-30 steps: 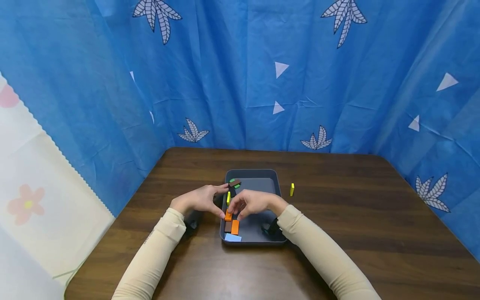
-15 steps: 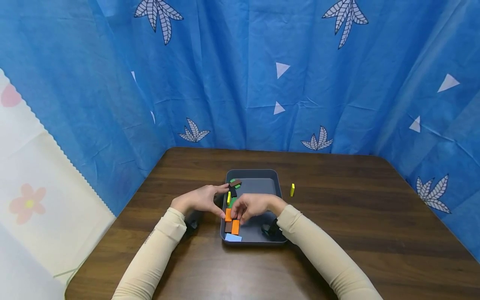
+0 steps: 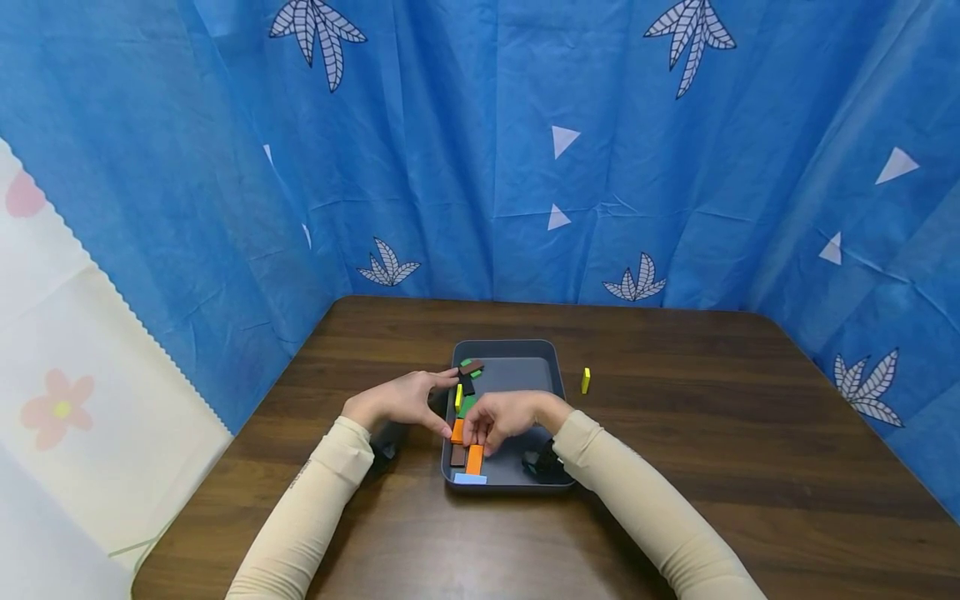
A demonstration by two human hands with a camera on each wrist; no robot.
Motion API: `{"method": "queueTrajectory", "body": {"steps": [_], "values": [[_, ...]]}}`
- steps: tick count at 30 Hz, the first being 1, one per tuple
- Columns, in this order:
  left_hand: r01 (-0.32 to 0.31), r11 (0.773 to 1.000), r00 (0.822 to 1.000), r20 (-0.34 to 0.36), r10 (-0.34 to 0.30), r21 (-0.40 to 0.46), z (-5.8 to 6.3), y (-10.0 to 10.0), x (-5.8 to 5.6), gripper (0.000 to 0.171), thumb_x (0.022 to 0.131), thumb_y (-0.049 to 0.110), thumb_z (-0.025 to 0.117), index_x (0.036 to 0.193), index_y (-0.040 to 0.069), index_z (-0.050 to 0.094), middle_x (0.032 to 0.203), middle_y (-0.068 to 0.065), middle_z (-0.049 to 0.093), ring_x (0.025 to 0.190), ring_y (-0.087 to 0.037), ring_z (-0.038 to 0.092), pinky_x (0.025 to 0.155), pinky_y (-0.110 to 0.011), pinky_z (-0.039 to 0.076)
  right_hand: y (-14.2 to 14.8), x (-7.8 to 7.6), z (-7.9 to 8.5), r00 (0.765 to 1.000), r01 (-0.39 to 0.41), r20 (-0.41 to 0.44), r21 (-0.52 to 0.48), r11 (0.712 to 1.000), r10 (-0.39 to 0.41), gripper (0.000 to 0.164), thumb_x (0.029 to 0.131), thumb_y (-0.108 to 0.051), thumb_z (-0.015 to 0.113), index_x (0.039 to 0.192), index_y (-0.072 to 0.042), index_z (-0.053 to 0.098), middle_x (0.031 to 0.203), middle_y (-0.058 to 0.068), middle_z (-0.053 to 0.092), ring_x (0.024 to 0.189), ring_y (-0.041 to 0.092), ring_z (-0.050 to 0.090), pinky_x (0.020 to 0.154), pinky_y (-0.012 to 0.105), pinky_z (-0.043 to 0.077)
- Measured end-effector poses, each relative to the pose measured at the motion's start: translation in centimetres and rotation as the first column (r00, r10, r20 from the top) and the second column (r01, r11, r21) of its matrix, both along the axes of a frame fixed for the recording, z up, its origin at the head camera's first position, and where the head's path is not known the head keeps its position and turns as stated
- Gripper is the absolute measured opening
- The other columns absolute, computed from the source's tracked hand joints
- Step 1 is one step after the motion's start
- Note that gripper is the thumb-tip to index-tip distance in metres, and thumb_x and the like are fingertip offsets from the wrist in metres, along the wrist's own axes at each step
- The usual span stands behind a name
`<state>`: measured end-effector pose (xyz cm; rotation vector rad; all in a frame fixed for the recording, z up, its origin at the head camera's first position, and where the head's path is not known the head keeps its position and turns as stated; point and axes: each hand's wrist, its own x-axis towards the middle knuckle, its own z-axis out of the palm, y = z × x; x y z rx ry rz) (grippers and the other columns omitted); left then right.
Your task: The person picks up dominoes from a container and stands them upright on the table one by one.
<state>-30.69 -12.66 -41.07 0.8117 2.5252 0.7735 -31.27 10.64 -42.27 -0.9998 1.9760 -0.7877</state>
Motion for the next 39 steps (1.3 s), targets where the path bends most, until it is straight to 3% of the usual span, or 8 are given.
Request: {"method": "queueTrajectory", "body": {"steps": [14, 22, 30, 39], "values": [[0.007, 1.000, 1.000, -0.008, -0.007, 0.000, -0.05, 0.02, -0.05, 0.095, 0.077, 0.041, 0.086, 0.153, 0.005, 0.041, 0.165, -0.007, 0.028, 0.149, -0.034, 0.034, 0.116, -0.055, 0.036, -0.01, -0.06, 0.02, 1.000, -0.008, -0.030, 0.020, 1.000, 0.009, 0.024, 0.087, 0.012, 0.067, 0.104, -0.005, 0.073, 0.086, 0.001, 0.063, 0.076, 0.010, 0.056, 0.072, 0.020, 0.053], [0.004, 1.000, 1.000, -0.013, -0.004, 0.003, -0.23, 0.02, -0.20, 0.094, 0.077, 0.041, 0.086, 0.152, 0.006, 0.041, 0.165, -0.006, 0.028, 0.149, -0.034, 0.035, 0.115, -0.055, 0.037, 0.32, -0.36, 0.13, 1.000, -0.011, 0.004, 0.015, 1.000, 0.011, 0.018, 0.088, 0.009, 0.068, 0.102, -0.002, 0.074, 0.089, 0.011, 0.067, 0.076, 0.010, 0.056, 0.074, 0.021, 0.053], [-0.002, 1.000, 1.000, -0.010, 0.002, -0.004, -0.22, 0.06, 0.00, 0.093, 0.077, 0.042, 0.086, 0.152, 0.006, 0.042, 0.165, -0.006, 0.030, 0.148, -0.035, 0.035, 0.115, -0.056, 0.037, 0.47, -0.38, 0.09, 0.999, -0.016, 0.033, -0.005, 1.000, 0.016, 0.013, 0.090, 0.006, 0.068, 0.098, -0.002, 0.073, 0.083, -0.002, 0.065, 0.075, 0.011, 0.055, 0.072, 0.022, 0.051], [0.014, 1.000, 1.000, -0.022, -0.014, -0.003, -0.03, 0.03, -0.04, 0.092, 0.078, 0.040, 0.085, 0.152, 0.005, 0.042, 0.165, -0.009, 0.030, 0.148, -0.035, 0.036, 0.116, -0.055, 0.037, 0.47, -0.11, 0.59, 0.998, -0.009, 0.056, -0.008, 1.000, 0.010, 0.008, 0.091, 0.004, 0.067, 0.095, -0.001, 0.072, 0.081, -0.002, 0.065, 0.074, 0.011, 0.057, 0.073, 0.023, 0.053]]}}
